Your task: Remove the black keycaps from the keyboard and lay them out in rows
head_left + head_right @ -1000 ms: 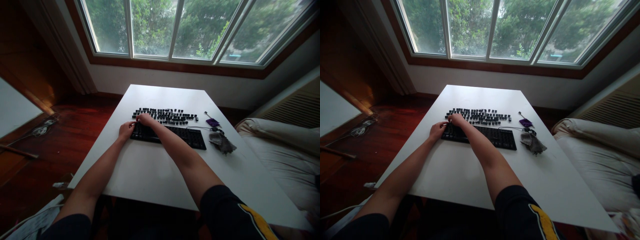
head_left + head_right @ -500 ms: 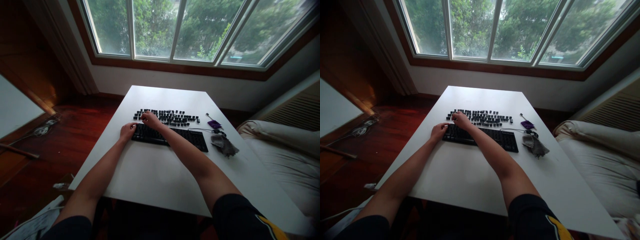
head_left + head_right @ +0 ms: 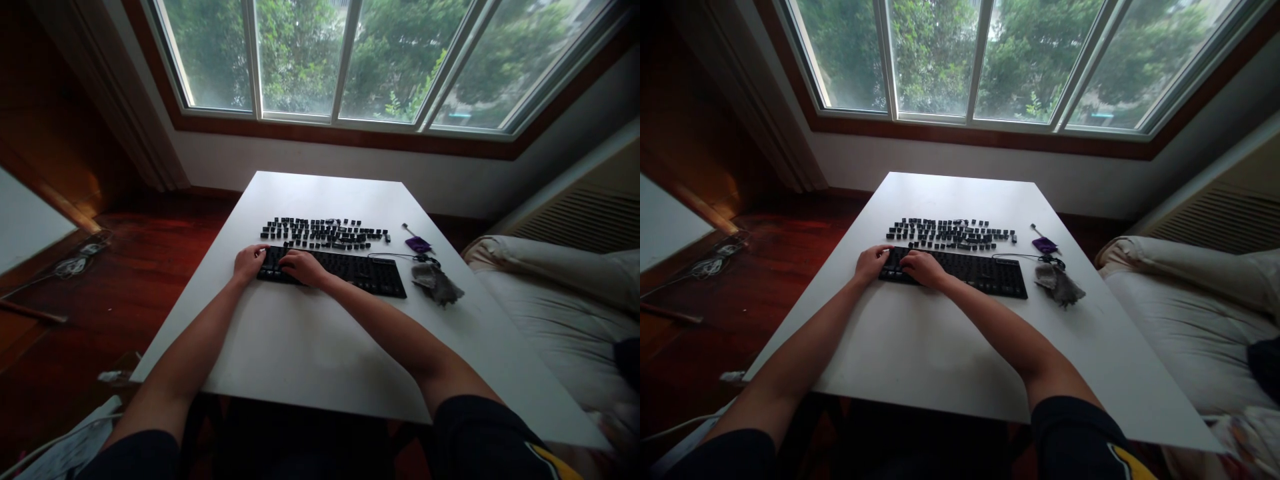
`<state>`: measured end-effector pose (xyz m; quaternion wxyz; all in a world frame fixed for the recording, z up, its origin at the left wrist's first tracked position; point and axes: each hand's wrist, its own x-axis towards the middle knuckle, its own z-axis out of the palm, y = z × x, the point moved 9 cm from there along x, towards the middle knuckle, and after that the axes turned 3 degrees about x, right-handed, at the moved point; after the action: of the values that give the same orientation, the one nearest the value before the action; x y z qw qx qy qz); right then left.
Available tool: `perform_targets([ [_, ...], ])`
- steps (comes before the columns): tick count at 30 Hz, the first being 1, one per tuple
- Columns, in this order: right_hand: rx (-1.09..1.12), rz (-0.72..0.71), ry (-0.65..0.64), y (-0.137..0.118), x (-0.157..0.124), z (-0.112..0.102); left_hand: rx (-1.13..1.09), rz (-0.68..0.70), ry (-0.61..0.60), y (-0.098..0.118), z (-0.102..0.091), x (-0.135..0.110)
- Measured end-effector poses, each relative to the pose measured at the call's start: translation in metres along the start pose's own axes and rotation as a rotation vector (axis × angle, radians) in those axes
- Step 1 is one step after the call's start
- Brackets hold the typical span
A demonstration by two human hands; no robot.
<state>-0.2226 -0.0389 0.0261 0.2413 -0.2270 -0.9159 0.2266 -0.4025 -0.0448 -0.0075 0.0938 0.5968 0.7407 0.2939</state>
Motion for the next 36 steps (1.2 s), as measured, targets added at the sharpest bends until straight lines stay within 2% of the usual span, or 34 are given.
perform_targets([
  [11,-0.038,0.038,0.015,0.004,-0.001,0.012,0.001,0.011,0.014,-0.003,0.004,0.001],
  [22,-0.052,0.125,0.071,-0.002,-0.006,0.007,0.011,0.013,0.012,0.001,0.002,0.001],
  [31,-0.197,0.033,0.089,-0.013,-0.027,0.004,0.012,0.006,0.01,0.003,0.0,0.0],
  [36,-0.276,-0.021,0.043,-0.017,-0.04,0.009,0.007,0.012,0.007,0.002,0.002,0.0],
])
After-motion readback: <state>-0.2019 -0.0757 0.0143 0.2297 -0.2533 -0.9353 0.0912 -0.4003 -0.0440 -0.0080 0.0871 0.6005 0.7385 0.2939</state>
